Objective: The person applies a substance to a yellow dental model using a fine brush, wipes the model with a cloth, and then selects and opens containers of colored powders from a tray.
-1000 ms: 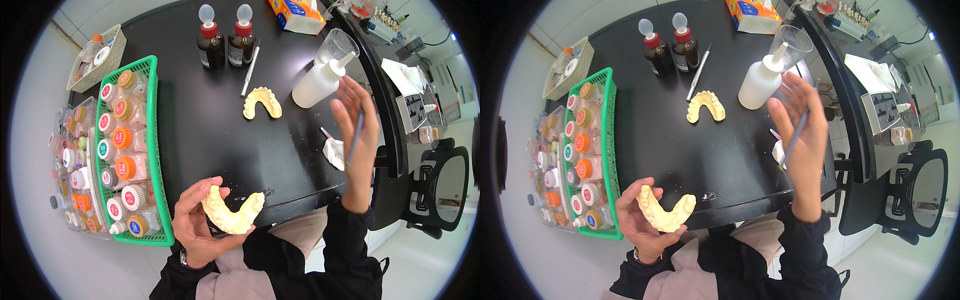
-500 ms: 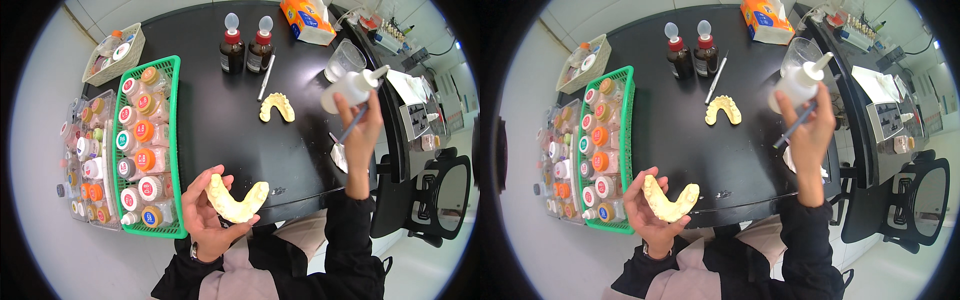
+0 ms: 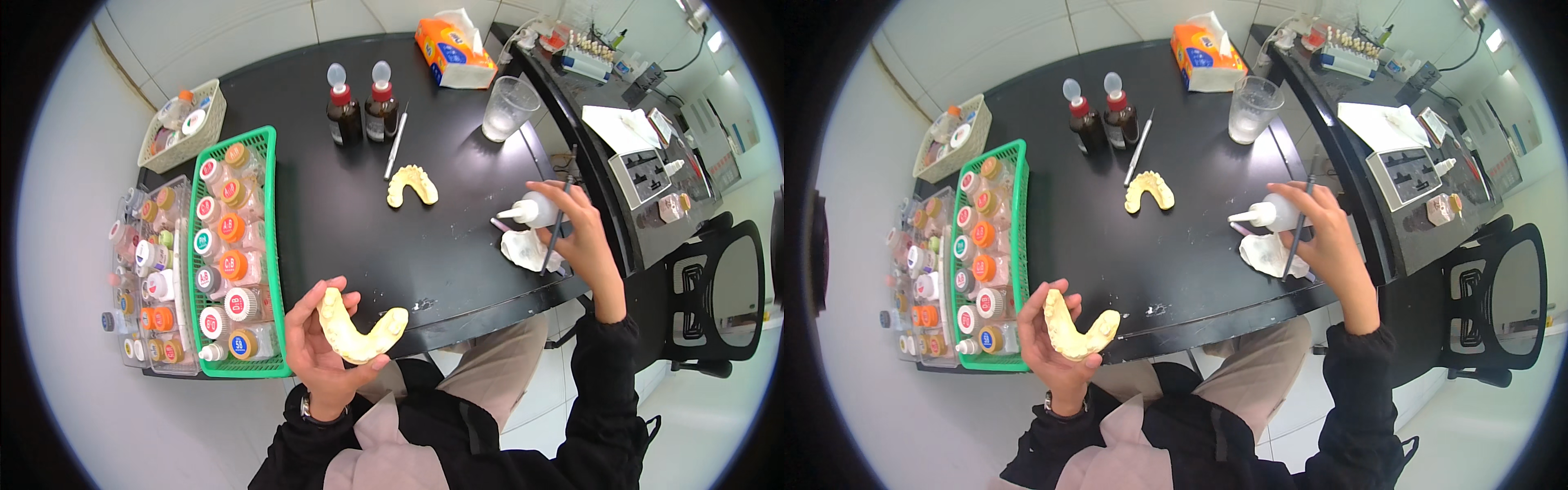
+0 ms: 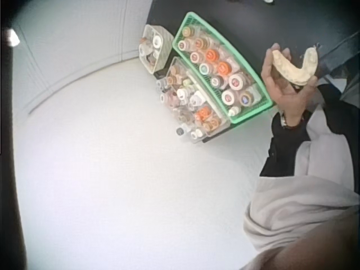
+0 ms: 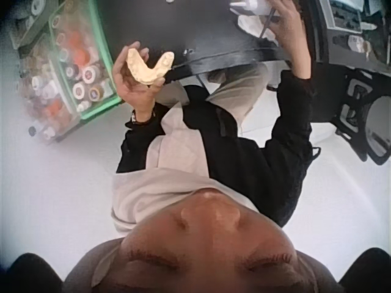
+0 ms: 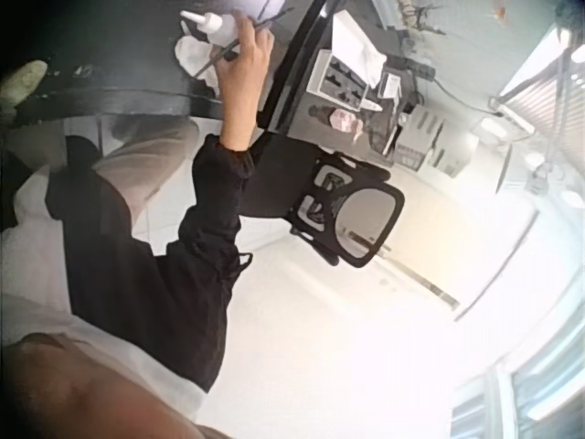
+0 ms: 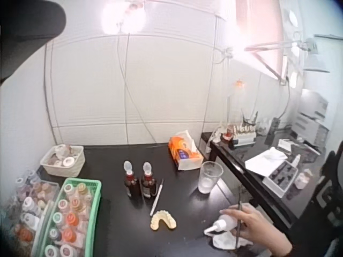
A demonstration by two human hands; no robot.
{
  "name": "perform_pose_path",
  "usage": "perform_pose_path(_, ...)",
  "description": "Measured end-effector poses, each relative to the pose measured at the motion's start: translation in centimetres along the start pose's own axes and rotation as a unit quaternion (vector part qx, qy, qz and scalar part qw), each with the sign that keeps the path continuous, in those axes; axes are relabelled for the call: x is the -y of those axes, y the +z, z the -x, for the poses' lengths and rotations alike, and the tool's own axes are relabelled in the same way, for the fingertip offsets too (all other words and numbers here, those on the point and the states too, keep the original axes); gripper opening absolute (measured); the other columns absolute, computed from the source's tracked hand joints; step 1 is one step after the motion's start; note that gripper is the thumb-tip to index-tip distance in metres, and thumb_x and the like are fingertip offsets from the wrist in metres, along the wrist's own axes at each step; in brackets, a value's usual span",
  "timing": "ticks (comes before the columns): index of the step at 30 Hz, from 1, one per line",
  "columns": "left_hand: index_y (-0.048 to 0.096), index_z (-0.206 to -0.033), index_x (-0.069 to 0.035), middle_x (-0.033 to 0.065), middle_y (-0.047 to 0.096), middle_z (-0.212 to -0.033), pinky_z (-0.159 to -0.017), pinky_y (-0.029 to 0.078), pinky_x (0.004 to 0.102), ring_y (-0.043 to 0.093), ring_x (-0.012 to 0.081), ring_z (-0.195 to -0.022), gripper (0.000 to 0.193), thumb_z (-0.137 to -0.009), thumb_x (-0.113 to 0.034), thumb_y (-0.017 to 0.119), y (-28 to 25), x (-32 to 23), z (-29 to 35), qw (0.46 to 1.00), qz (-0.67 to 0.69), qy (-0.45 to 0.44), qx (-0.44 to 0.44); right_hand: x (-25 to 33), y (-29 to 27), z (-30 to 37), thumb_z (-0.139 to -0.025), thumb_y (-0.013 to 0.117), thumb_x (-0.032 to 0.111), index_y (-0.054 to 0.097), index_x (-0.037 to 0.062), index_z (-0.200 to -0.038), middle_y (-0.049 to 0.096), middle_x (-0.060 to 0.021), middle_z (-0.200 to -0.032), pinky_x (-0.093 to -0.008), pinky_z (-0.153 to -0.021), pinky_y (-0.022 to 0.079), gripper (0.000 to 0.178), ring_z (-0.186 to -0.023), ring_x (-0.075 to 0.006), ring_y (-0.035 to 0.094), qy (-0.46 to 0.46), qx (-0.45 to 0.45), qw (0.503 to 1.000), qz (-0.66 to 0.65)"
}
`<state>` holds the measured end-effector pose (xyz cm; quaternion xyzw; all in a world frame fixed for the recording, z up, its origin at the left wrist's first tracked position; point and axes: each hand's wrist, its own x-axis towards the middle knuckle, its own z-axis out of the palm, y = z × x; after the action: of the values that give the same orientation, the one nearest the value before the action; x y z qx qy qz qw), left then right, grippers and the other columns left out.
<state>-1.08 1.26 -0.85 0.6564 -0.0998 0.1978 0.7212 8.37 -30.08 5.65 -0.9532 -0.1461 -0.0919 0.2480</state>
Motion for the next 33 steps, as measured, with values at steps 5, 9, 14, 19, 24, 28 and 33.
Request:
perform_pose_path(5, 0.036, -0.128, 0.004, 0.0211, 0.049, -0.122, -0.093, 0.047, 0.0333, 0.058, 0.0210, -0.103, 0.089, -0.057, -0.018, 0.086, 0.0, -1.8, 0.8, 1.000, 0.019, 0.000, -0.009, -0.2, 0.7, -0.9, -0.060, 0.069, -0.004, 0.058, 0.0138, -0.116, 0.058, -0.0069, -0.110, -0.0385, -0.087, 0.042, 0.059, -0.108, -0.0274, 0.050, -0.059, 0.008, 0.995, 0.074)
perform_pose_path(9, 0.036, -0.128, 0.003, 0.0209, 0.049, -0.122, -0.093, 0.047, 0.0332, 0.057, 0.0213, -0.104, 0.090, -0.056, -0.017, 0.086, -0.2, -2.4, 1.3, 0.999, 0.033, 0.000, -0.004, -0.4, 0.9, -0.8, -0.060, 0.069, -0.004, 0.058, 0.0151, -0.115, 0.058, -0.0053, -0.111, -0.0375, -0.085, 0.042, 0.059, -0.110, -0.0253, 0.050, -0.082, 0.014, 0.985, 0.150)
perform_pose_path(14, 0.037, -0.128, 0.003, 0.0208, 0.049, -0.123, -0.094, 0.046, 0.0331, 0.057, 0.0219, -0.105, 0.087, -0.057, -0.013, 0.085, 0.0, -2.2, 1.6, 0.999, 0.031, -0.034, 0.014, 0.1, 1.0, -0.9, -0.060, 0.068, -0.004, 0.057, 0.0161, -0.117, 0.057, -0.0041, -0.110, -0.0374, -0.084, 0.042, 0.061, -0.111, -0.0239, 0.049, -0.087, 0.028, 0.975, 0.202)
perform_pose_path(19, 0.038, -0.128, 0.003, 0.0210, 0.049, -0.123, -0.094, 0.046, 0.0333, 0.057, 0.0224, -0.105, 0.086, -0.057, -0.011, 0.085, 0.3, -1.9, 1.7, 0.998, 0.038, -0.039, 0.011, 0.1, 1.0, -0.9, -0.061, 0.068, -0.004, 0.055, 0.0174, -0.118, 0.056, -0.0061, -0.105, -0.0360, -0.079, 0.041, 0.062, -0.111, -0.0229, 0.048, -0.109, 0.030, 0.962, 0.250)
perform_pose_path(24, 0.037, -0.127, 0.004, 0.0218, 0.048, -0.123, -0.094, 0.046, 0.0334, 0.058, 0.0228, -0.105, 0.087, -0.057, -0.012, 0.085, 0.2, -1.5, 1.6, 0.999, 0.035, -0.033, 0.001, 0.2, 1.0, -1.1, -0.060, 0.069, -0.003, 0.055, 0.0177, -0.118, 0.056, -0.0063, -0.104, -0.0358, -0.079, 0.041, 0.063, -0.109, -0.0228, 0.049, -0.108, 0.035, 0.961, 0.251)
perform_pose_path(28, 0.037, -0.127, 0.004, 0.0219, 0.048, -0.123, -0.094, 0.046, 0.0335, 0.058, 0.0228, -0.105, 0.086, -0.057, -0.012, 0.084, 0.1, -1.3, 1.5, 0.999, 0.036, -0.040, 0.004, -0.5, 0.8, -1.3, -0.061, 0.070, -0.003, 0.057, 0.0149, -0.116, 0.056, -0.0081, -0.099, -0.0371, -0.079, 0.043, 0.059, -0.103, -0.0258, 0.052, -0.082, 0.054, 0.983, 0.157)
perform_pose_path(33, 0.038, -0.127, 0.004, 0.0212, 0.049, -0.123, -0.094, 0.046, 0.0332, 0.058, 0.0225, -0.104, 0.085, -0.058, -0.012, 0.084, 0.1, -1.1, 1.3, 0.998, 0.039, -0.050, 0.003, -0.3, -1.3, -1.8, -0.063, 0.076, 0.005, 0.057, 0.0078, -0.114, 0.061, -0.0106, -0.100, -0.0359, -0.084, 0.045, 0.054, -0.096, -0.0243, 0.058, -0.015, 0.027, 0.993, -0.116)
